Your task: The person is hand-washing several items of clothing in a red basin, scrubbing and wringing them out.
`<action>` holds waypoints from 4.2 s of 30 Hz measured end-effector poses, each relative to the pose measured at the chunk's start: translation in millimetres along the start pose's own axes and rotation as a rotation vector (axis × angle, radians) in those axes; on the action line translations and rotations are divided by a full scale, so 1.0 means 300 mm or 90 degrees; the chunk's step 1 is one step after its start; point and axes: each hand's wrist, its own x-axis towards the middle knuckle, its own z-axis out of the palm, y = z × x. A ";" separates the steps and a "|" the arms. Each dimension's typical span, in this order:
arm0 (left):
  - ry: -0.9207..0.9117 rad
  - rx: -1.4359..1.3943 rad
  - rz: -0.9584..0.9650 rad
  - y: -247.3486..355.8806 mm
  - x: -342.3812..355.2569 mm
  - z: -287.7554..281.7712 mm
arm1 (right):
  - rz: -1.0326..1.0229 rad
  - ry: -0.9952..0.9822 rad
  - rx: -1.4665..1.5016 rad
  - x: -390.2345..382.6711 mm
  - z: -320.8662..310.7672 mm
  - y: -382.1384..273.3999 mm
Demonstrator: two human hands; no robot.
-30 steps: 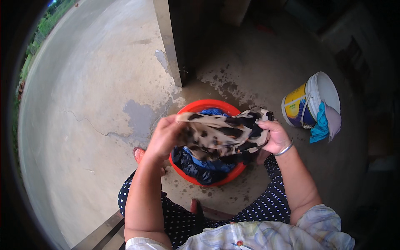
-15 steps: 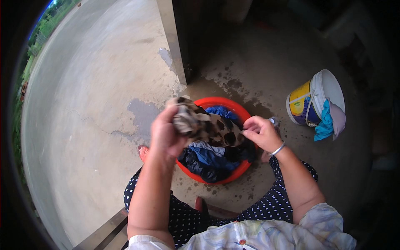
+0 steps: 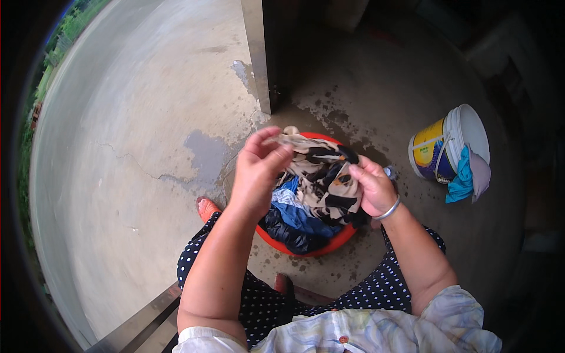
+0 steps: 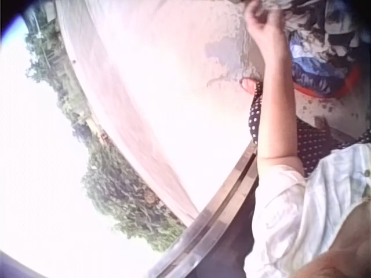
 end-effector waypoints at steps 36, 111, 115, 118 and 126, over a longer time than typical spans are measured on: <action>-0.329 -0.408 0.019 0.006 -0.003 0.033 | -0.064 -0.069 -0.238 0.010 -0.010 -0.072; 0.000 0.572 0.274 -0.130 -0.038 -0.012 | 0.097 0.060 0.159 -0.026 -0.025 -0.098; -0.276 0.560 0.072 -0.174 -0.077 0.029 | 0.174 0.071 0.169 -0.015 0.008 -0.031; -0.328 0.630 0.070 -0.198 -0.086 0.039 | 0.172 0.056 0.174 -0.020 0.024 -0.023; -0.105 -0.166 -0.286 -0.063 -0.073 0.049 | 0.050 0.098 -0.267 0.037 -0.099 -0.038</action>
